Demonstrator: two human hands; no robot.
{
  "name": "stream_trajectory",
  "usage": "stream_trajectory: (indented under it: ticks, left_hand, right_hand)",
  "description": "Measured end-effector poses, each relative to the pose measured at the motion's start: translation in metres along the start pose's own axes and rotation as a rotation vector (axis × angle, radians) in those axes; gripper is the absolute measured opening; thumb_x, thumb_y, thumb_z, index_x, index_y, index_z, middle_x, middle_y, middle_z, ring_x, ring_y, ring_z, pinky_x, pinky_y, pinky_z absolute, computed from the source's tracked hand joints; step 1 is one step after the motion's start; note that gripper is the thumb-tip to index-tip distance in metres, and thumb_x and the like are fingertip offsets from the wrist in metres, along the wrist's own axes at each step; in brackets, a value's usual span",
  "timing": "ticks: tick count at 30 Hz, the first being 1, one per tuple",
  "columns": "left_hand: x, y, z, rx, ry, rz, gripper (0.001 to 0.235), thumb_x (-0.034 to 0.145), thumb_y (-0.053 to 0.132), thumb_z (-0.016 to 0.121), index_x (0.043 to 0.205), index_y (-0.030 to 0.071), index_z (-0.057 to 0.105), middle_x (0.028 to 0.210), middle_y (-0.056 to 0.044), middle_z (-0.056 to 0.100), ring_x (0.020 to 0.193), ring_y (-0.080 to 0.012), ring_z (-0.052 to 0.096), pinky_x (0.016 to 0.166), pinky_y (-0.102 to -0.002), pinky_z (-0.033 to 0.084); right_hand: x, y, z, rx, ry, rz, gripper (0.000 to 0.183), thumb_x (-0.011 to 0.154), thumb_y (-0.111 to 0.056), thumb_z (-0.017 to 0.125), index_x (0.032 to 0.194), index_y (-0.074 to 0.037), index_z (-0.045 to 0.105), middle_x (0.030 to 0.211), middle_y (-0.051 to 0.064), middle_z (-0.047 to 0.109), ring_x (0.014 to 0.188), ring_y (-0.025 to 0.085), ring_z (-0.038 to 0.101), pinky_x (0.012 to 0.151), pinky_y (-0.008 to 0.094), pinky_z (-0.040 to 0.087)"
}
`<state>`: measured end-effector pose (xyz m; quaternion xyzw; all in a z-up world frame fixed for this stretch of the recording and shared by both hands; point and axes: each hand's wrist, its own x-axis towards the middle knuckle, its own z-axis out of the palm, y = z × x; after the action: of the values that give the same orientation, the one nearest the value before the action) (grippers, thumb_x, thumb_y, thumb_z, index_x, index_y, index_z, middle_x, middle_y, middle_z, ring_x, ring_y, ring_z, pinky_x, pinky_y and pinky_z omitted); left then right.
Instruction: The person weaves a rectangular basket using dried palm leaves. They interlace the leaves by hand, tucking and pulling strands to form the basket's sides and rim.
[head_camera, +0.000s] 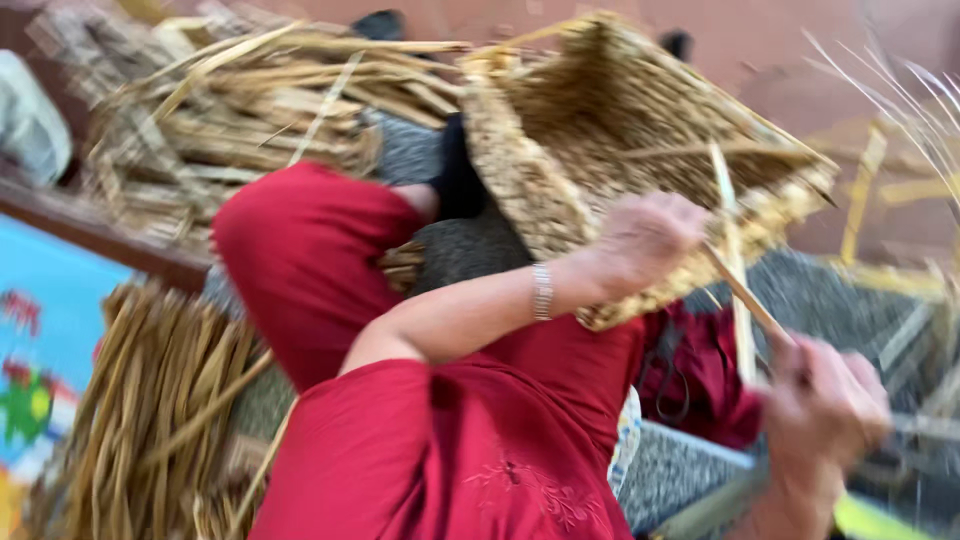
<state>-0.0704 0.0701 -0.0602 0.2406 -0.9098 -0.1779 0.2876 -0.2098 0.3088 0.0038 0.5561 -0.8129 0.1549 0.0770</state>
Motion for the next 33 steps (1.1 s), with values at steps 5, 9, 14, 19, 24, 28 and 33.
stream_trajectory:
  ticks: [5,9,14,19,24,28,33]
  left_hand:
    - [0.010,-0.007,0.022,-0.152,-0.189,-0.118,0.015,0.090,0.018,0.053,0.101,0.009,0.054,0.072,-0.014,0.070,0.069,-0.0324,0.074,0.057,-0.047,0.057]
    - [0.008,-0.010,0.039,-0.278,-0.159,-0.098,0.015,0.088,0.020,0.053,0.099,0.010,0.054,0.071,-0.013,0.071,0.069,-0.0324,0.074,0.058,-0.044,0.058]
    - [0.003,-0.009,0.066,-0.248,-0.165,-0.098,0.012,0.086,0.023,0.056,0.089,0.012,0.059,0.074,-0.010,0.072,0.071,-0.0302,0.075,0.061,-0.043,0.059]
    - [0.008,-0.016,0.066,-0.176,-0.085,0.025,0.016,0.079,0.019,0.060,0.092,0.010,0.058,0.077,-0.008,0.070,0.074,-0.0297,0.074,0.063,-0.040,0.060]
    - [-0.002,-0.019,0.025,-0.241,-0.120,-0.069,0.017,0.087,0.015,0.068,0.100,0.007,0.059,0.077,-0.014,0.067,0.077,-0.0351,0.071,0.065,-0.045,0.056]
    - [-0.015,-0.009,-0.040,-0.315,0.061,0.037,0.040,0.089,0.006,0.067,0.128,0.005,0.057,0.113,-0.015,0.063,0.111,-0.0336,0.062,0.096,-0.043,0.053]
    - [-0.026,0.011,-0.088,-0.224,0.019,0.248,0.047,0.083,0.022,0.074,0.125,0.006,0.061,0.121,-0.016,0.061,0.112,-0.0331,0.058,0.097,-0.045,0.048]
  right_hand:
    - [-0.046,0.037,0.030,0.333,-0.018,0.061,0.013,0.111,-0.015,0.062,0.108,-0.003,0.069,0.092,0.007,0.069,0.081,0.012,0.068,0.078,0.024,0.052]
    - [-0.073,0.032,0.061,0.738,-0.147,0.362,0.017,0.109,-0.020,0.062,0.110,-0.004,0.066,0.077,0.003,0.062,0.065,0.006,0.056,0.063,0.021,0.045]
    - [-0.079,-0.013,0.051,0.752,-0.310,0.532,0.025,0.110,-0.019,0.060,0.114,0.004,0.066,0.064,0.009,0.058,0.053,0.010,0.052,0.052,0.025,0.043]
    - [-0.066,-0.079,0.025,0.679,-0.103,0.327,0.024,0.115,-0.018,0.058,0.112,0.002,0.071,0.084,0.000,0.067,0.081,0.004,0.062,0.074,0.021,0.050]
    - [-0.062,-0.106,0.001,0.953,-0.180,0.726,0.020,0.110,-0.014,0.060,0.114,-0.001,0.074,0.072,-0.001,0.055,0.062,0.007,0.047,0.054,0.024,0.036]
    - [-0.045,-0.103,-0.024,1.530,-0.158,0.595,0.015,0.104,-0.005,0.058,0.110,0.002,0.070,0.090,0.002,0.068,0.081,0.008,0.062,0.075,0.024,0.047]
    - [-0.025,-0.130,-0.040,1.285,-0.412,0.341,0.016,0.092,-0.009,0.062,0.098,0.003,0.071,0.079,0.004,0.069,0.069,0.009,0.063,0.062,0.025,0.051]
